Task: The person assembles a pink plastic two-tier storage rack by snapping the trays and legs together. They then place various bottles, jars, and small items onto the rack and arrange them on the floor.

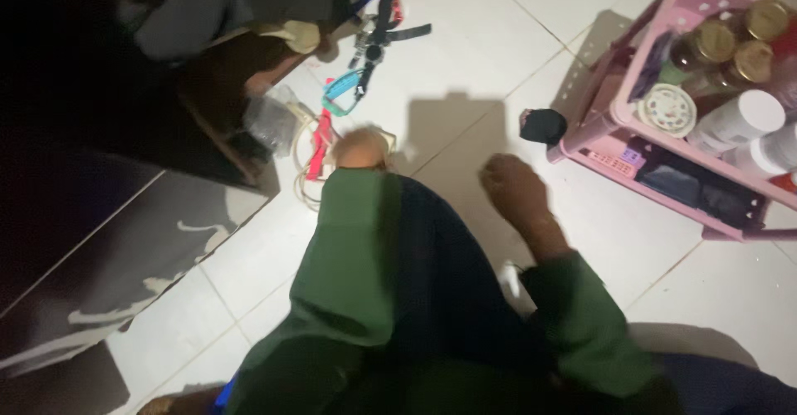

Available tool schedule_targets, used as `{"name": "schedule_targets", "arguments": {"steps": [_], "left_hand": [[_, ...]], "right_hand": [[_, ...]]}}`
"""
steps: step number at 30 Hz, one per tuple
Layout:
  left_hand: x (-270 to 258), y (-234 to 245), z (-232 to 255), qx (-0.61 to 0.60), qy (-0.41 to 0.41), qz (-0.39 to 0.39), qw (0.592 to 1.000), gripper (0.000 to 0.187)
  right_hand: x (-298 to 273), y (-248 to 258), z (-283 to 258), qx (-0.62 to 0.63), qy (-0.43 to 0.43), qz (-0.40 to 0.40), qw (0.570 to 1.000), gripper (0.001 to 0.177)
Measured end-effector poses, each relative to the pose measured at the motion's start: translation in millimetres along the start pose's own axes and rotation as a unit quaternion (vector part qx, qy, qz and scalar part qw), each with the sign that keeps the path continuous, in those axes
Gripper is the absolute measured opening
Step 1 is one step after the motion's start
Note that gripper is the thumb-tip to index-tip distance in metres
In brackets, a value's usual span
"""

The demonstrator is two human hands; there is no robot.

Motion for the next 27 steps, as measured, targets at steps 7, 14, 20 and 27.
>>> {"name": "schedule_targets", "arguments": {"steps": [7,14,20,27], "left_hand": [[15,-11,8,-0.212,-0.135,0.039,0.967,0.039],[-41,11,65,-0.417,-0.363,0.077,0.830,0.049],[-24,-14,-7,-0.708,-0.046,0.122,0.694,0.038],[23,-49,-15,0.021,-0.479,0.275,0.833,0.080]], "right_hand": [[48,-3,-92,0.305,0.122,0.005,0.944,0.062],[42,18,-109,0.757,0.001,-0.132,0.640,0.055],[38,30,-89,0.743,-0.059,-0.074,0.663,0.055],[50,-24,-43,0.693,-0.148,-0.061,0.703,0.072]]}}
Point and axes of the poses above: each hand's wrist, its own x-axis towards the middle knuckle, its own y-axis out of the back of the hand, z = x × y, the point moved 2 cm from there along x, towards the middle knuckle
